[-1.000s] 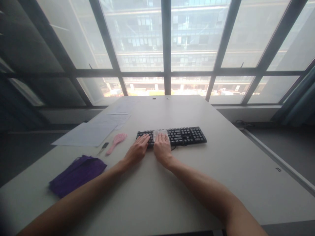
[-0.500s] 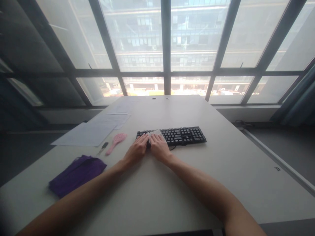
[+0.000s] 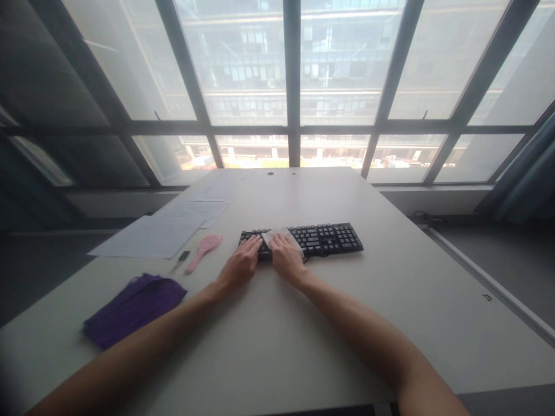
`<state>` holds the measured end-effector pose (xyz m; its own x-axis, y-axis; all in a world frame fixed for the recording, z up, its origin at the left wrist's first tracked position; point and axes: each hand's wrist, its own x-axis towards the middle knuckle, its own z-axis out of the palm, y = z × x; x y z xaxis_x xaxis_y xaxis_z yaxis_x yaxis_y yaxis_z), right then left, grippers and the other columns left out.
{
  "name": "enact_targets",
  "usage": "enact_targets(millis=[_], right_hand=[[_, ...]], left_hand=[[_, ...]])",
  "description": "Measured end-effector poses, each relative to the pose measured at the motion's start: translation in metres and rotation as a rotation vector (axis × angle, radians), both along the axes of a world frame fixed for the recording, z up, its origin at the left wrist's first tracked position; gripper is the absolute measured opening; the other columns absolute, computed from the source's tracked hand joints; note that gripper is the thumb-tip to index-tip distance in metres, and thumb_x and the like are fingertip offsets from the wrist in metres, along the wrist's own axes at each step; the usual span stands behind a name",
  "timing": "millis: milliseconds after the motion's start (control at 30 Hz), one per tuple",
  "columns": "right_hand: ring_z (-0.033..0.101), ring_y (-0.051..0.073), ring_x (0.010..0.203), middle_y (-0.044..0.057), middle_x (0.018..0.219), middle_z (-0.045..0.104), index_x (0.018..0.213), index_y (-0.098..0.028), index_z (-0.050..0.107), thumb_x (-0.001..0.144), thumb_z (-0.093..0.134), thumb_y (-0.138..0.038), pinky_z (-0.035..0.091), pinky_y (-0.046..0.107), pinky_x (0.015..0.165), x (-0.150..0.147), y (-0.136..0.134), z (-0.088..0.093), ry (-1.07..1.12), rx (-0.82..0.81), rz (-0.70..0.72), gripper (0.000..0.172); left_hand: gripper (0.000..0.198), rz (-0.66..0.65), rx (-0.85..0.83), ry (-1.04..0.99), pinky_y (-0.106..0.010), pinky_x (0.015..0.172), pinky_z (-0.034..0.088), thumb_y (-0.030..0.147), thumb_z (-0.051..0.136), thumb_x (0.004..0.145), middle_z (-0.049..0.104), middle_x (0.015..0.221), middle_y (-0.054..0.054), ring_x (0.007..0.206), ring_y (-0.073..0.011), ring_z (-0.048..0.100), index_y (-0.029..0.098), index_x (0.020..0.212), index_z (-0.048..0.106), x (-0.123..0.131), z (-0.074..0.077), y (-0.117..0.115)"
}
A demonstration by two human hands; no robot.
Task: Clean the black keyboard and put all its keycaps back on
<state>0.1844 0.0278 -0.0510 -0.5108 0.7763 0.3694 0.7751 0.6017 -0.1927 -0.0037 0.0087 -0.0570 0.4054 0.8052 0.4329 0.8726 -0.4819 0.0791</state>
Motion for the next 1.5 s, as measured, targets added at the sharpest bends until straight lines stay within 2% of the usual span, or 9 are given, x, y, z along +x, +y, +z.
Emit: enact_targets(millis=[133, 267, 367, 567, 667, 1100, 1200, 1400, 1500], right_hand=[[0.037, 0.020, 0.148, 0.015, 0.156, 0.045, 0.150, -0.007, 0.047, 0.093, 0.039, -0.008, 0.025, 0.036, 0.125, -0.004, -0.002, -0.001, 0.013, 0.018, 0.174, 0.057], [0.035, 0.018, 0.149, 0.013, 0.158, 0.043, 0.152, -0.008, 0.044, 0.092, 0.040, -0.009, 0.024, 0.036, 0.125, -0.004, -0.004, -0.002, 0.006, 0.011, 0.218, 0.060], [0.038, 0.019, 0.148, 0.013, 0.156, 0.046, 0.149, -0.009, 0.050, 0.092, 0.040, -0.008, 0.024, 0.035, 0.125, -0.003, -0.004, -0.002, 0.006, 0.005, 0.148, 0.058], [0.040, 0.026, 0.146, 0.019, 0.152, 0.049, 0.142, -0.003, 0.056, 0.090, 0.039, -0.005, 0.025, 0.039, 0.124, 0.006, 0.004, -0.005, 0.046, -0.029, -0.172, 0.055], [0.039, 0.025, 0.147, 0.018, 0.153, 0.048, 0.144, -0.004, 0.055, 0.090, 0.038, -0.004, 0.024, 0.039, 0.124, 0.013, 0.010, -0.004, 0.050, -0.043, -0.208, 0.056], [0.039, 0.018, 0.147, 0.011, 0.155, 0.047, 0.149, -0.012, 0.051, 0.088, 0.040, -0.005, 0.028, 0.036, 0.124, 0.000, 0.003, -0.008, 0.065, -0.018, 0.218, 0.062], [0.040, 0.018, 0.146, 0.011, 0.155, 0.049, 0.147, -0.013, 0.053, 0.089, 0.040, -0.005, 0.027, 0.036, 0.124, 0.000, 0.007, -0.005, 0.055, -0.019, 0.154, 0.059], [0.040, 0.027, 0.146, 0.019, 0.152, 0.049, 0.142, -0.005, 0.057, 0.092, 0.037, -0.005, 0.026, 0.041, 0.122, 0.004, 0.030, 0.001, 0.049, -0.062, -0.183, 0.053], [0.041, 0.027, 0.145, 0.021, 0.151, 0.050, 0.140, -0.005, 0.058, 0.091, 0.037, -0.004, 0.028, 0.042, 0.121, -0.005, 0.040, 0.002, 0.040, -0.078, -0.190, 0.053]], left_hand=[[0.056, -0.001, -0.011, -0.018, -0.046, 0.124, 0.033, 0.009, 0.035, 0.092, 0.049, 0.153, -0.016, 0.146, -0.0263, 0.042, 0.007, 0.146, 0.050, -0.001, 0.000, 0.000], [0.057, 0.001, -0.018, -0.013, -0.047, 0.124, 0.032, 0.009, 0.036, 0.091, 0.049, 0.153, -0.017, 0.146, -0.0266, 0.042, 0.007, 0.147, 0.050, -0.001, 0.000, 0.000], [0.055, 0.009, -0.013, -0.001, -0.047, 0.124, 0.033, 0.010, 0.035, 0.092, 0.048, 0.153, -0.016, 0.146, -0.0267, 0.042, 0.008, 0.145, 0.051, -0.001, 0.001, -0.001], [0.049, 0.012, -0.012, -0.017, -0.050, 0.122, 0.034, 0.023, 0.037, 0.099, 0.050, 0.152, -0.019, 0.144, -0.0294, 0.044, 0.006, 0.142, 0.054, 0.000, 0.003, -0.002], [0.048, 0.014, -0.004, -0.018, -0.051, 0.122, 0.035, 0.023, 0.037, 0.099, 0.050, 0.152, -0.018, 0.144, -0.0293, 0.044, 0.007, 0.142, 0.054, 0.001, 0.003, -0.002], [0.049, -0.001, 0.006, -0.032, -0.049, 0.122, 0.035, 0.023, 0.036, 0.100, 0.051, 0.151, -0.016, 0.144, -0.0275, 0.045, 0.010, 0.145, 0.052, 0.001, 0.000, 0.001], [0.049, 0.002, 0.004, -0.040, -0.050, 0.122, 0.034, 0.024, 0.036, 0.101, 0.051, 0.151, -0.018, 0.143, -0.0282, 0.045, 0.009, 0.145, 0.051, 0.000, 0.000, 0.001], [0.048, 0.014, 0.004, -0.050, -0.051, 0.122, 0.035, 0.025, 0.037, 0.101, 0.051, 0.151, -0.018, 0.144, -0.0291, 0.044, 0.007, 0.143, 0.053, 0.001, 0.001, -0.001], [0.047, 0.005, 0.005, -0.062, -0.050, 0.122, 0.035, 0.024, 0.037, 0.101, 0.053, 0.149, -0.017, 0.143, -0.0283, 0.046, 0.009, 0.142, 0.054, 0.002, 0.002, -0.003]])
